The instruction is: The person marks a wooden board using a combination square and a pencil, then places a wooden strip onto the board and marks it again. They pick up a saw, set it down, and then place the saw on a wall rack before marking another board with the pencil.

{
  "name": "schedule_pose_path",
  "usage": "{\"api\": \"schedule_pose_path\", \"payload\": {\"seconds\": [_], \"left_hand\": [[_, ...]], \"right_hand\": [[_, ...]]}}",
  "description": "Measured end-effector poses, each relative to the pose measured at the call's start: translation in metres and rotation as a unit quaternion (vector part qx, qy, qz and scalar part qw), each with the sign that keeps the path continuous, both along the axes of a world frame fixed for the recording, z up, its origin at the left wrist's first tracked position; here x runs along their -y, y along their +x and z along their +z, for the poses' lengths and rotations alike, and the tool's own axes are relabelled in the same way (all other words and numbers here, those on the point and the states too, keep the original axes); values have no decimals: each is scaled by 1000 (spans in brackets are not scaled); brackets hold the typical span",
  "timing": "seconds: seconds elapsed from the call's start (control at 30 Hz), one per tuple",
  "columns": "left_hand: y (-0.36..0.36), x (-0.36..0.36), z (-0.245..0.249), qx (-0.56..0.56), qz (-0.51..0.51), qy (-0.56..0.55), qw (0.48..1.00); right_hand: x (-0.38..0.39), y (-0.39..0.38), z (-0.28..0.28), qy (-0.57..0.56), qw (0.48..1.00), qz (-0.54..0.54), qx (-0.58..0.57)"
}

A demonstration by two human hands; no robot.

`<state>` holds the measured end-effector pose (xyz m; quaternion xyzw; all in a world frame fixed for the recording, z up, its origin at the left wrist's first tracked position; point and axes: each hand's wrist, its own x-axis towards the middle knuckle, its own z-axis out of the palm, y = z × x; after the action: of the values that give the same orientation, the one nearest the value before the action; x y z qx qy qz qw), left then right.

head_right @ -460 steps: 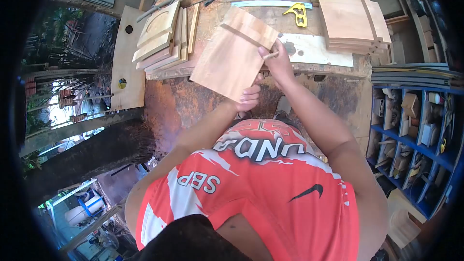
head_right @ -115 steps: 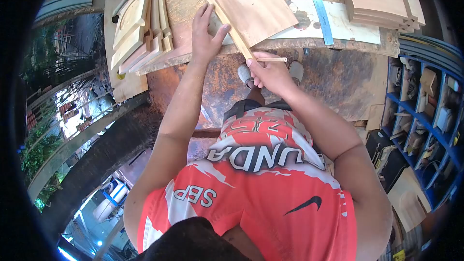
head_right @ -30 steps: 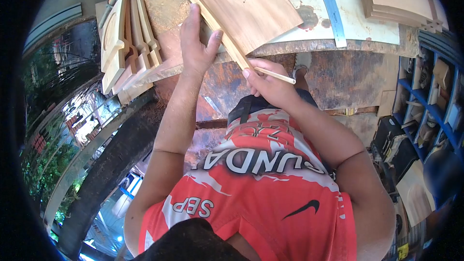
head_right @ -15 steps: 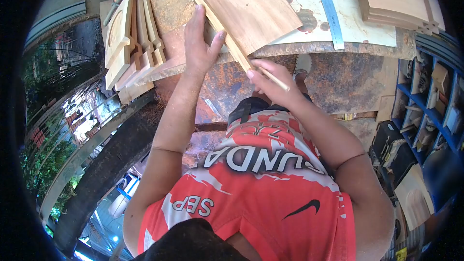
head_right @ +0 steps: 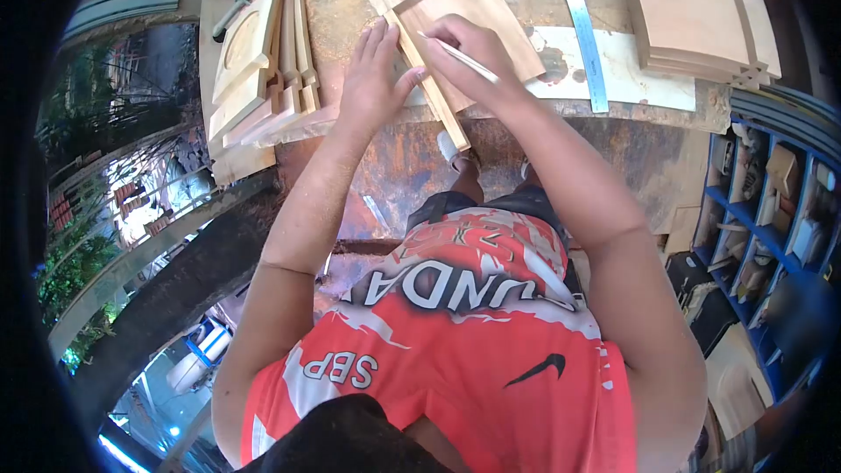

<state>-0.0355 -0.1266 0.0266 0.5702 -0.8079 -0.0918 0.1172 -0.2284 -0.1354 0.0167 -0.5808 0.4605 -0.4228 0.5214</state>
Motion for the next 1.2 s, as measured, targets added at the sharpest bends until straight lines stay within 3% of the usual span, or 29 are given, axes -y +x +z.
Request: {"api": "schedule_pose_path", "payload": {"seconds": [0.27, 0.8, 0.83, 0.9, 0.97, 1.1, 1.2], "left_hand": [[-7, -1, 10, 75, 43, 57, 995], [-8, -2, 13, 83, 44, 71, 993], [-8, -2, 13, 89, 48, 77, 992], [-9, -1, 16, 94, 52, 82, 991], [-10, -1, 17, 113, 54, 88, 988], [-10, -1, 15, 105, 55, 87, 989], [-10, -1, 13, 95, 57, 85, 990]], "right_hand": [[40, 19, -12, -79, 996, 4, -40], [45, 22, -5, -121, 985, 28, -117], [41, 20, -2, -121, 985, 29, -118], [25, 12, 10, 9, 976, 56, -212], [-4, -6, 14, -25, 978, 85, -187], [-70, -54, 33, 31, 948, 224, -224], [-106, -72, 29, 32, 949, 215, -229]]}}
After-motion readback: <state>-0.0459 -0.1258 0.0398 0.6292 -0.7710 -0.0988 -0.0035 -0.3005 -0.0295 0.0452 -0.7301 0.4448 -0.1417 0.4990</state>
